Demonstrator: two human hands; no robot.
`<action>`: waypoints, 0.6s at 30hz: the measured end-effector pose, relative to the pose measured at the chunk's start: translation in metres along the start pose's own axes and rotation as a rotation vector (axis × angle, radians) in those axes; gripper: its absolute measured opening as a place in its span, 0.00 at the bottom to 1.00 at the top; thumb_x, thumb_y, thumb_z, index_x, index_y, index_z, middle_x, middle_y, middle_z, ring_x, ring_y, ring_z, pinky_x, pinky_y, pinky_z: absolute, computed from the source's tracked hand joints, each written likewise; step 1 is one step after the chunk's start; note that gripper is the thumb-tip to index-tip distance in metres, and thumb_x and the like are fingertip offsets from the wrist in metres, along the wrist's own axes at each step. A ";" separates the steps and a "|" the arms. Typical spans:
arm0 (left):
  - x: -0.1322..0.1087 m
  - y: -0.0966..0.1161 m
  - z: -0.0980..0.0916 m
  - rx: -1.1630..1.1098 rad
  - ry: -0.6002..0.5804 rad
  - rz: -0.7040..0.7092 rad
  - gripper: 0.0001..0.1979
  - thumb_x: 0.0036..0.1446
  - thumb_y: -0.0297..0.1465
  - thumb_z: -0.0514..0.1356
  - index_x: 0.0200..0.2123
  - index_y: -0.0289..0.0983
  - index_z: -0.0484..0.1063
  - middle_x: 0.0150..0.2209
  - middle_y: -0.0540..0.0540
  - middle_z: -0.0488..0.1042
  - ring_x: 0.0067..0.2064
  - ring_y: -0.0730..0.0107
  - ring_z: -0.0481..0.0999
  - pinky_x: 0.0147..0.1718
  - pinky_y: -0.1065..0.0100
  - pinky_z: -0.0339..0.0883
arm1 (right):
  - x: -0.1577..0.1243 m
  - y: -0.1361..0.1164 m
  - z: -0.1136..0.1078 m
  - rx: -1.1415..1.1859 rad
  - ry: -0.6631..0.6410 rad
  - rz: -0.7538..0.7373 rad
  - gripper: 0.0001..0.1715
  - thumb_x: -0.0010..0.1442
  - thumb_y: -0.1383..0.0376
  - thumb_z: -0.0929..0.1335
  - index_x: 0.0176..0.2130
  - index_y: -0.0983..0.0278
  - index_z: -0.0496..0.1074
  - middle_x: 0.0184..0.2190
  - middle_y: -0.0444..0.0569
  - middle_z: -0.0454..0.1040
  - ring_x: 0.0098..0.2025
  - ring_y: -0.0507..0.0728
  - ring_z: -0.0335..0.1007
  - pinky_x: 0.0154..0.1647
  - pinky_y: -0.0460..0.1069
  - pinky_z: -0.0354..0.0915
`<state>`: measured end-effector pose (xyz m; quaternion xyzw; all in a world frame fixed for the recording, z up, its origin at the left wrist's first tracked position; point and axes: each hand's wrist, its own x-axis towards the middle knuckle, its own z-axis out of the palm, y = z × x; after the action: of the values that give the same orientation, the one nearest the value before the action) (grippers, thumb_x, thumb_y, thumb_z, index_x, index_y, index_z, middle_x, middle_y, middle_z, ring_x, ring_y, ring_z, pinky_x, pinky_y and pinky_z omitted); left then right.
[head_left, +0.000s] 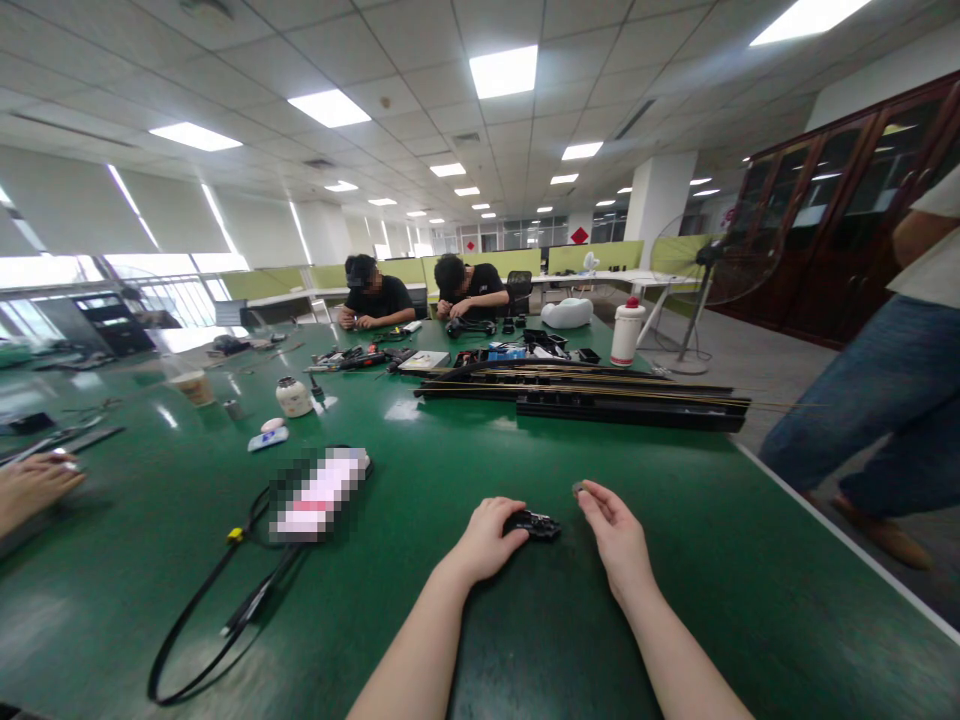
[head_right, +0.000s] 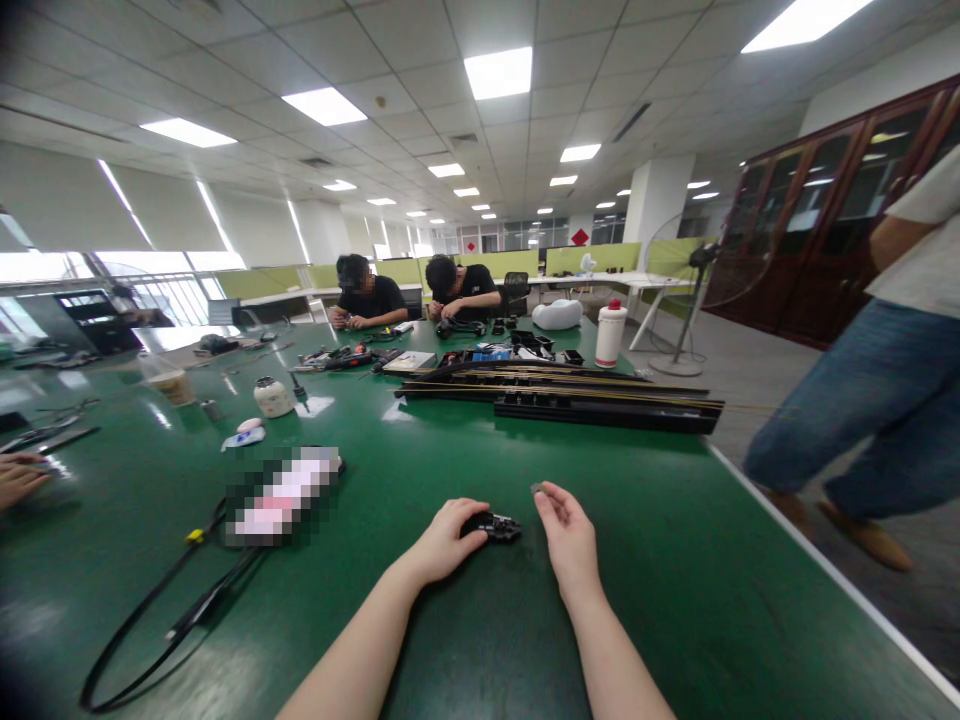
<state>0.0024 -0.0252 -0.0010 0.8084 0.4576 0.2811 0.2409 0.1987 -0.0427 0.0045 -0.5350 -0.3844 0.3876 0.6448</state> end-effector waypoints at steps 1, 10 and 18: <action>0.000 0.000 0.000 0.000 -0.002 -0.002 0.18 0.54 0.31 0.59 0.49 0.38 0.69 0.48 0.44 0.71 0.51 0.59 0.66 0.53 0.59 0.58 | 0.000 0.000 0.000 0.010 0.005 0.001 0.28 0.42 0.50 0.72 0.39 0.64 0.72 0.40 0.54 0.77 0.46 0.62 0.72 0.51 0.57 0.65; 0.000 -0.001 -0.001 -0.008 -0.002 -0.007 0.18 0.53 0.31 0.59 0.49 0.38 0.69 0.48 0.44 0.71 0.51 0.59 0.66 0.53 0.59 0.58 | -0.001 -0.003 0.001 -0.012 0.018 0.031 0.26 0.44 0.51 0.71 0.39 0.63 0.72 0.40 0.53 0.78 0.46 0.62 0.72 0.46 0.55 0.69; 0.000 0.000 -0.001 -0.008 0.005 -0.002 0.18 0.54 0.31 0.59 0.49 0.38 0.69 0.47 0.44 0.71 0.51 0.59 0.66 0.53 0.59 0.58 | -0.003 -0.007 0.001 -0.024 0.021 0.056 0.26 0.45 0.51 0.70 0.41 0.63 0.72 0.41 0.52 0.78 0.46 0.62 0.72 0.45 0.54 0.69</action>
<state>0.0016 -0.0255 0.0000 0.8063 0.4579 0.2846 0.2435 0.1975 -0.0458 0.0111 -0.5572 -0.3670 0.3952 0.6314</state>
